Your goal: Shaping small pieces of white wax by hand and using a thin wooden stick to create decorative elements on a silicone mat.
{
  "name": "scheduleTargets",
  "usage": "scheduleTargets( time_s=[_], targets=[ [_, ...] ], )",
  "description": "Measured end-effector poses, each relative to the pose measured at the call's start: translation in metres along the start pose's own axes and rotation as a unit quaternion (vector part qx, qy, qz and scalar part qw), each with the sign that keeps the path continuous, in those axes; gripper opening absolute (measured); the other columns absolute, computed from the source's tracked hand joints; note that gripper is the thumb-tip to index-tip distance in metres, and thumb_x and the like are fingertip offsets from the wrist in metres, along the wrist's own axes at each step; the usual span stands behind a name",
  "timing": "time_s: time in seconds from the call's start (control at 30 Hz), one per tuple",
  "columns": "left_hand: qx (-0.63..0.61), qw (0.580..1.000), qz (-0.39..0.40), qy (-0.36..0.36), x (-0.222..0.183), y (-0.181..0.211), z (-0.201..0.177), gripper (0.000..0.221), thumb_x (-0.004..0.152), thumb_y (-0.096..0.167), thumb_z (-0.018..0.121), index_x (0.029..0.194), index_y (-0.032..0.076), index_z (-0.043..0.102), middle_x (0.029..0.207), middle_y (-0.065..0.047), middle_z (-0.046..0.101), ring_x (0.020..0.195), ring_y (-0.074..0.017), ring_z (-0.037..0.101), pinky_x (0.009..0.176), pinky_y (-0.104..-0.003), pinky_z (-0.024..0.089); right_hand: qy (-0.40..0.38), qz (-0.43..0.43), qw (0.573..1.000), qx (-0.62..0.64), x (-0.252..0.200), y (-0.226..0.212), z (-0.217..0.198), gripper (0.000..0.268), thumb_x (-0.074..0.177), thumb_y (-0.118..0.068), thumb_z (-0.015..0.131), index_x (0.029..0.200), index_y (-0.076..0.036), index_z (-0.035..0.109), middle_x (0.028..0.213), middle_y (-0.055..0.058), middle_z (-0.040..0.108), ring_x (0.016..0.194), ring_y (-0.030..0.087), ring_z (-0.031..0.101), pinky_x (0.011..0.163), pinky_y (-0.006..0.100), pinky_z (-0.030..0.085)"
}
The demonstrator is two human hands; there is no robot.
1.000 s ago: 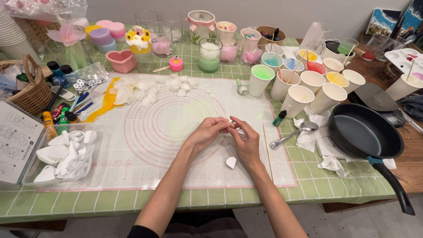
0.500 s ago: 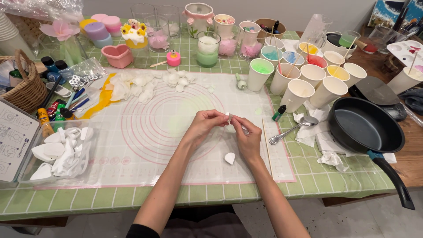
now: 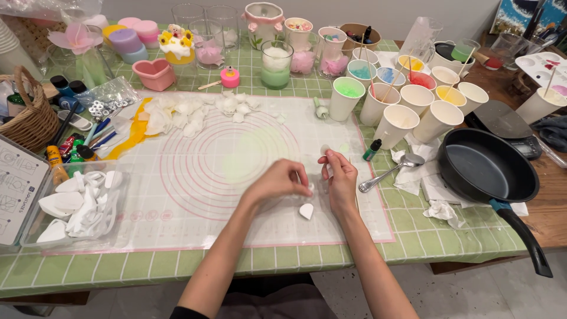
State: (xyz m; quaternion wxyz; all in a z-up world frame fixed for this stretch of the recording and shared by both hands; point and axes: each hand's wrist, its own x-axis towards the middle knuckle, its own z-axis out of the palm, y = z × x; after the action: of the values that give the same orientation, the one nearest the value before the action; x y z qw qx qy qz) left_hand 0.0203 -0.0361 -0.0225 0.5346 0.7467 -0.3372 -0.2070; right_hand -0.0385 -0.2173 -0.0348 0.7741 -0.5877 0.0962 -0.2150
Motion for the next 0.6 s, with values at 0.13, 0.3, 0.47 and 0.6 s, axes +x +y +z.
scheduleTargets(
  time_s=[0.13, 0.3, 0.47, 0.6],
  targets=[
    [0.064, 0.993, 0.093, -0.016, -0.001, 0.004, 0.007, 0.021, 0.063, 0.013, 0.094, 0.075, 0.003, 0.08, 0.077, -0.001, 0.068, 0.065, -0.0096, 0.059, 0.058, -0.027, 0.046, -0.033, 0.0, 0.998, 0.057, 0.006, 0.012, -0.008, 0.022, 0.101, -0.023, 0.065, 0.106, -0.003, 0.073, 0.087, 0.004, 0.07, 0.062, 0.007, 0.05, 0.056, 0.021, 0.038],
    [-0.192, 0.966, 0.066, 0.159, 0.012, 0.0, 0.007, 0.012, 0.087, 0.014, 0.079, 0.096, 0.006, 0.078, 0.077, 0.004, 0.071, 0.065, -0.0005, 0.055, 0.059, -0.02, 0.043, -0.104, 0.014, 0.992, 0.063, 0.007, 0.022, -0.009, 0.022, 0.102, -0.021, 0.065, 0.107, -0.001, 0.073, 0.089, 0.003, 0.068, 0.066, 0.009, 0.051, 0.059, 0.021, 0.04],
    [-0.187, 0.954, 0.108, 0.208, 0.022, -0.019, 0.011, 0.01, 0.09, 0.009, 0.079, 0.097, 0.002, 0.077, 0.077, 0.001, 0.068, 0.064, -0.0014, 0.05, 0.057, -0.02, 0.039, -0.139, 0.018, 0.989, 0.046, 0.003, 0.02, -0.004, 0.023, 0.102, -0.022, 0.064, 0.107, -0.002, 0.073, 0.085, 0.002, 0.066, 0.066, 0.008, 0.051, 0.058, 0.02, 0.039],
    [-0.197, 0.949, 0.138, 0.202, 0.016, -0.006, 0.007, 0.01, 0.089, 0.007, 0.077, 0.098, 0.001, 0.076, 0.087, -0.001, 0.074, 0.075, -0.0044, 0.062, 0.066, -0.021, 0.049, -0.125, 0.041, 0.99, -0.039, -0.002, 0.012, -0.001, 0.026, 0.107, -0.023, 0.058, 0.114, 0.0, 0.069, 0.086, 0.004, 0.062, 0.067, 0.01, 0.048, 0.052, 0.022, 0.029]
  ],
)
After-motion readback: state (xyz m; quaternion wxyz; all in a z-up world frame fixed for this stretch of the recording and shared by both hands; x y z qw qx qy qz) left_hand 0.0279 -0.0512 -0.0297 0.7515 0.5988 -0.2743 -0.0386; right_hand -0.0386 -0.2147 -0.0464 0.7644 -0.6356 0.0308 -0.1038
